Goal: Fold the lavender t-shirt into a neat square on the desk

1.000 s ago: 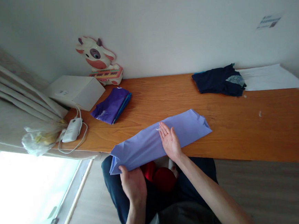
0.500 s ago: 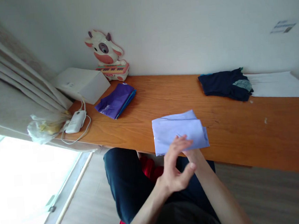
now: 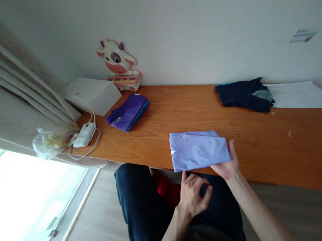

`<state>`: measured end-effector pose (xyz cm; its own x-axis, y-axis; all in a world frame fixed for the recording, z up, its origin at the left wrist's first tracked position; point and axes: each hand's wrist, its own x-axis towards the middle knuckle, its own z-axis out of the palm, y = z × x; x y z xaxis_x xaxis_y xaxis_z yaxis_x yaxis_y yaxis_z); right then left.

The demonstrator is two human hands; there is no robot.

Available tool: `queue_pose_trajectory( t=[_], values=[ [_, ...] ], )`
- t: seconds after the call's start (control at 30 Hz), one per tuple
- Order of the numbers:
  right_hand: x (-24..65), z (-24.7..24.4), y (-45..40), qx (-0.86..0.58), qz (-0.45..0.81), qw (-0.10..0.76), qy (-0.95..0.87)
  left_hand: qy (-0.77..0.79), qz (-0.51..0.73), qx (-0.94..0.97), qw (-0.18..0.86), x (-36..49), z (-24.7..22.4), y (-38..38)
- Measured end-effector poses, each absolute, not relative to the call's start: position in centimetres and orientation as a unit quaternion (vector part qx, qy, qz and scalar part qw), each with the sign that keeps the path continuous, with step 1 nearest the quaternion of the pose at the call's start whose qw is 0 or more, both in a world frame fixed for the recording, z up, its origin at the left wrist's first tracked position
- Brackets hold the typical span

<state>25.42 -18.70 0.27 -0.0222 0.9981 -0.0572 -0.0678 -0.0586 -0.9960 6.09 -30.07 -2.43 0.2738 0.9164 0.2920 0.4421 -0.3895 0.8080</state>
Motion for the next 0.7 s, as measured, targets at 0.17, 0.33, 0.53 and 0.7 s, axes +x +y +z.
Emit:
queue_pose_trajectory(
  t=[0.17,0.33,0.53,0.7],
  values=[
    [28.6,-1.1,-20.3,-0.525,0.596,0.475,-0.378,0.471,0.371,0.738,0.31,6.0,-1.6,-29.9],
    [30.4,-1.3,-18.0,-0.572,0.415,0.477,-0.522,0.486,0.342,0.744,0.305,4.9,-0.5,-28.9],
    [31.7,-1.3,-17.4,-0.583,0.38,0.447,-0.562,0.512,0.365,0.716,0.303,4.1,-0.6,-28.8],
    [32.3,-1.5,-18.1,-0.582,0.392,0.426,-0.571,0.512,0.376,0.706,0.315,4.6,-0.7,-29.1]
  ],
)
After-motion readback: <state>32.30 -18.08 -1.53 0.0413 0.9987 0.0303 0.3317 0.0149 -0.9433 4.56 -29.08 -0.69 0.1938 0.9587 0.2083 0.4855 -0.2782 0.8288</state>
